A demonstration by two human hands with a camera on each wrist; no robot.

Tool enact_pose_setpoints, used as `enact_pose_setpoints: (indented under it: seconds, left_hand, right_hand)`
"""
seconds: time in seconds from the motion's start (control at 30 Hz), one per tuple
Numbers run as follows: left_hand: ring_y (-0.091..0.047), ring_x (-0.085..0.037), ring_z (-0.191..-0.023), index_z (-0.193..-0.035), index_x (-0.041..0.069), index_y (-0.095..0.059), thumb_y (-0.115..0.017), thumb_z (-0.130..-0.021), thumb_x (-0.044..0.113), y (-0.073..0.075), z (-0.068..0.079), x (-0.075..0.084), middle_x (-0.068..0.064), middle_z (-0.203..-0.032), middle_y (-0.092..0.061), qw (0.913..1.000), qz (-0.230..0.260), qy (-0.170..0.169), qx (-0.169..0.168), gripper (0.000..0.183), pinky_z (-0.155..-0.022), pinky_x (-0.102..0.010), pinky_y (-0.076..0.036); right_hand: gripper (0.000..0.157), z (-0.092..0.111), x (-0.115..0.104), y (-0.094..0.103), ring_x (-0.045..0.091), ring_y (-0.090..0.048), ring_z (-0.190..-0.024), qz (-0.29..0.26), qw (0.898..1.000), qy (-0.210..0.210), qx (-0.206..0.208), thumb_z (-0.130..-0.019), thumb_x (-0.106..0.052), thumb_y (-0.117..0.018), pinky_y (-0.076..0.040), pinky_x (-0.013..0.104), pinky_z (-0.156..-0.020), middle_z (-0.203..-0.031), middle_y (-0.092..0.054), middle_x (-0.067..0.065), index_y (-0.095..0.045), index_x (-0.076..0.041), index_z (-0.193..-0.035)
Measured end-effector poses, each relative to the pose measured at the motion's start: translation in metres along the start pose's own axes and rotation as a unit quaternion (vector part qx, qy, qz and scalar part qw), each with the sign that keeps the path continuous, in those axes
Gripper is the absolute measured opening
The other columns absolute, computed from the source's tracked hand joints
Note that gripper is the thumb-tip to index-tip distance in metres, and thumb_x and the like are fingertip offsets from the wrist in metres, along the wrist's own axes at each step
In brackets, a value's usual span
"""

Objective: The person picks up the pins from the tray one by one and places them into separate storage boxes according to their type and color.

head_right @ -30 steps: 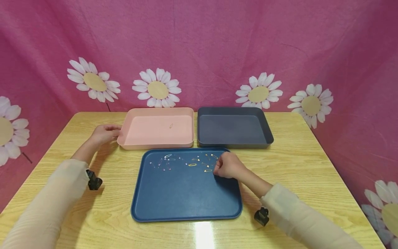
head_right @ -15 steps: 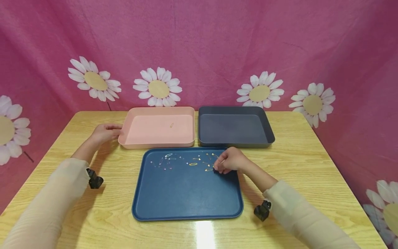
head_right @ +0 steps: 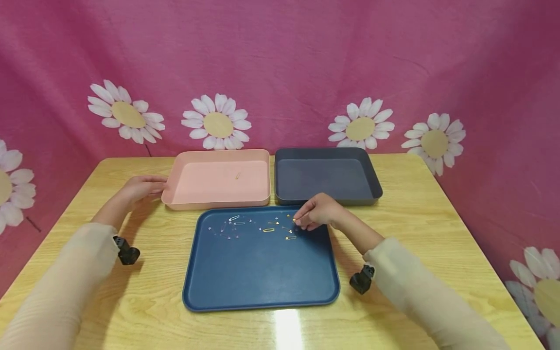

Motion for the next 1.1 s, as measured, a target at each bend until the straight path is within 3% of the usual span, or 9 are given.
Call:
enact_pose_setpoints:
  seconds: [0.27, 0.5, 0.7, 0.8, 0.87, 0.93, 1.03, 1.1]
  left_hand:
    - [-0.061, 0.007, -0.078, -0.143, -0.008, -0.035, -0.052, -0.098, 0.013, 0.005, 0.002, 0.002, 0.017, -0.086, -0.060, 0.9990, -0.008, 0.032, -0.032, 0.053, -0.081, -0.012, -0.053]
    - [-0.060, 0.008, -0.079, -0.143, -0.007, -0.037, -0.051, -0.099, 0.015, 0.008, 0.000, 0.003, -0.002, -0.116, -0.058, 0.9970, -0.048, 0.038, -0.046, 0.052, -0.083, -0.013, -0.053]
    - [-0.061, 0.007, -0.077, -0.144, -0.010, -0.033, -0.052, -0.098, 0.012, 0.009, -0.002, 0.006, 0.014, -0.088, -0.060, 0.9973, -0.023, 0.037, -0.059, 0.055, -0.077, -0.011, -0.053]
    - [-0.060, 0.007, -0.075, -0.143, -0.011, -0.033, -0.052, -0.097, 0.010, 0.009, -0.003, 0.006, 0.016, -0.084, -0.060, 0.9975, -0.020, 0.037, -0.057, 0.054, -0.076, -0.010, -0.053]
    - [-0.060, 0.008, -0.076, -0.143, -0.010, -0.035, -0.052, -0.098, 0.011, 0.009, -0.004, 0.005, 0.009, -0.093, -0.062, 0.9975, -0.033, 0.036, -0.051, 0.053, -0.078, -0.011, -0.054]
    - [-0.059, 0.007, -0.079, -0.143, -0.008, -0.037, -0.052, -0.098, 0.014, 0.009, -0.002, 0.003, -0.004, -0.112, -0.063, 0.9971, -0.047, 0.036, -0.047, 0.052, -0.090, -0.017, -0.053]
    - [-0.058, 0.002, -0.090, -0.143, -0.006, -0.039, -0.050, -0.099, 0.017, 0.007, 0.001, 0.002, -0.019, -0.140, -0.047, 0.9960, -0.068, 0.031, -0.051, 0.050, -0.107, -0.031, -0.046]
    - [-0.057, -0.005, -0.101, -0.143, -0.005, -0.039, -0.048, -0.100, 0.018, 0.006, 0.004, 0.000, -0.021, -0.149, -0.038, 0.9954, -0.073, 0.029, -0.055, 0.049, -0.114, -0.038, -0.038]
  right_hand:
    - [0.025, -0.013, -0.028, 0.001, 0.012, -0.068, -0.071, 0.004, 1.000, -0.002, -0.007, -0.085, -0.007, -0.070, -0.060, 0.037, -0.080, -0.083, -0.075, 0.007, -0.070, 0.005, -0.106]
    - [0.027, -0.025, -0.048, 0.003, 0.011, -0.067, -0.070, 0.010, 1.000, 0.000, -0.013, -0.085, -0.006, -0.070, -0.060, 0.038, -0.082, -0.080, -0.074, 0.004, -0.069, 0.007, -0.109]
    - [0.029, -0.037, -0.068, 0.007, 0.010, -0.066, -0.069, 0.005, 1.000, 0.005, -0.017, -0.085, -0.004, -0.069, -0.059, 0.038, -0.085, -0.074, -0.071, 0.000, -0.067, 0.009, -0.111]
    - [0.029, -0.043, -0.079, 0.009, 0.008, -0.065, -0.067, 0.004, 1.000, 0.002, -0.019, -0.085, -0.003, -0.069, -0.058, 0.039, -0.087, -0.073, -0.071, -0.001, -0.066, 0.009, -0.111]
    - [0.030, -0.049, -0.086, 0.009, 0.007, -0.064, -0.066, 0.004, 1.000, 0.003, -0.021, -0.085, -0.002, -0.068, -0.058, 0.039, -0.088, -0.070, -0.070, -0.002, -0.065, 0.010, -0.113]
    - [0.031, -0.054, -0.092, 0.011, 0.007, -0.064, -0.065, 0.006, 1.000, 0.003, -0.019, -0.085, -0.001, -0.068, -0.059, 0.037, -0.086, -0.068, -0.069, -0.003, -0.065, 0.010, -0.114]
    - [0.031, -0.063, -0.099, 0.012, 0.007, -0.062, -0.063, 0.007, 1.000, 0.007, -0.014, -0.085, 0.001, -0.068, -0.060, 0.032, -0.078, -0.064, -0.067, -0.005, -0.064, 0.011, -0.114]
    - [0.030, -0.068, -0.103, 0.013, 0.007, -0.062, -0.063, 0.009, 1.000, 0.005, -0.010, -0.084, 0.000, -0.069, -0.060, 0.031, -0.076, -0.063, -0.066, -0.005, -0.066, 0.010, -0.112]
Point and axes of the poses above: each hand's wrist, its own z-axis away from the middle knuckle, its own y-axis out of the back of the hand, x = y × z, the point moved 4 cm from there along -z, towards the middle knuckle
